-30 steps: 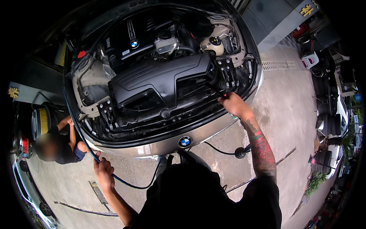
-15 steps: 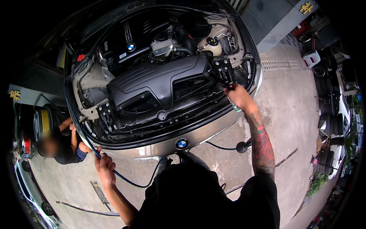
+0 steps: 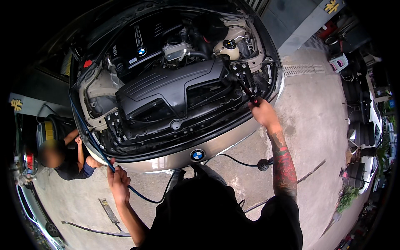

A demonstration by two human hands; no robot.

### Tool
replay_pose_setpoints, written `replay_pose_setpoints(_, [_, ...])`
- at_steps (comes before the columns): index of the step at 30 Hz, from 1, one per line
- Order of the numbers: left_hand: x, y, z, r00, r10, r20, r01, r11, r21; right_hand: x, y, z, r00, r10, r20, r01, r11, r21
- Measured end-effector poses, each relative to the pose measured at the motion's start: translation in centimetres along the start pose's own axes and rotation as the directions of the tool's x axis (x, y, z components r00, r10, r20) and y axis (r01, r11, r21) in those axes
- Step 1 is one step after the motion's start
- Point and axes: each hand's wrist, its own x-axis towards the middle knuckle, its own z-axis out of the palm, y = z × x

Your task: The person uses a spray nozzle connected to a hose to clean the engine bay of a BMW. They systematically spray various components under the hood, including the engine cover and surrounding parts, while another person works nearby.

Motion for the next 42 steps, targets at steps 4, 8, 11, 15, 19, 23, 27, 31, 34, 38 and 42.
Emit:
replay_pose_setpoints(4, [-0.2,0.2,-0.2,1.000,-0.013,0.010,0.013,1.000,-0.009,-0.5,-2.8,1.9,0.995,-0.028,-0.095,0.026,0.999,-0.023])
replay_pose_setpoints(8, [-0.5,0.5,-0.9,1.000,-0.002,0.013,0.002,1.000,-0.002,0.1,-4.4,4.4,0.987,-0.040,-0.156,0.036,0.999,-0.027])
replay_pose_setpoints(11, [-1.1,0.8,-1.2,1.000,-0.003,-0.008,0.003,1.000,0.007,0.0,-5.0,5.5,0.981,-0.060,-0.182,0.058,0.998,-0.019])
replay_pose_setpoints(15, [-1.1,0.4,-2.6,1.000,-0.026,0.010,0.026,0.999,0.024,-0.7,-5.6,6.4,0.975,-0.049,-0.217,0.050,0.999,0.000])
replay_pose_setpoints(19, [-0.8,0.5,-3.1,0.999,-0.033,0.030,0.032,0.999,0.022,-1.7,-6.3,6.4,0.972,-0.037,-0.231,0.050,0.997,0.051])
replay_pose_setpoints(23, [0.1,1.3,-3.5,0.998,-0.020,0.051,0.020,1.000,0.001,-3.1,-6.1,6.0,0.973,0.006,-0.229,0.022,0.993,0.120])
replay_pose_setpoints(27, [1.7,1.4,-4.2,0.999,0.038,0.003,-0.038,0.999,0.038,-4.2,-4.7,6.1,0.969,0.047,-0.242,0.002,0.980,0.200])
replay_pose_setpoints(31, [2.4,2.5,-4.3,0.998,0.019,0.067,-0.020,1.000,0.019,-3.8,0.1,5.5,0.960,0.142,-0.240,-0.097,0.977,0.192])
replay_pose_setpoints(34, [2.2,1.9,-4.0,0.996,0.009,0.084,-0.011,1.000,0.027,-4.8,0.4,2.8,0.945,0.213,-0.247,-0.192,0.976,0.107])
replay_pose_setpoints(38, [2.2,1.3,-3.1,0.995,0.003,0.101,-0.005,1.000,0.020,-7.0,0.9,-1.1,0.929,0.330,-0.169,-0.328,0.944,0.041])
replay_pose_setpoints(42, [2.6,1.1,-3.2,0.996,0.018,0.089,-0.021,0.999,0.029,-8.1,3.2,-2.1,0.936,0.322,-0.145,-0.326,0.945,-0.001])
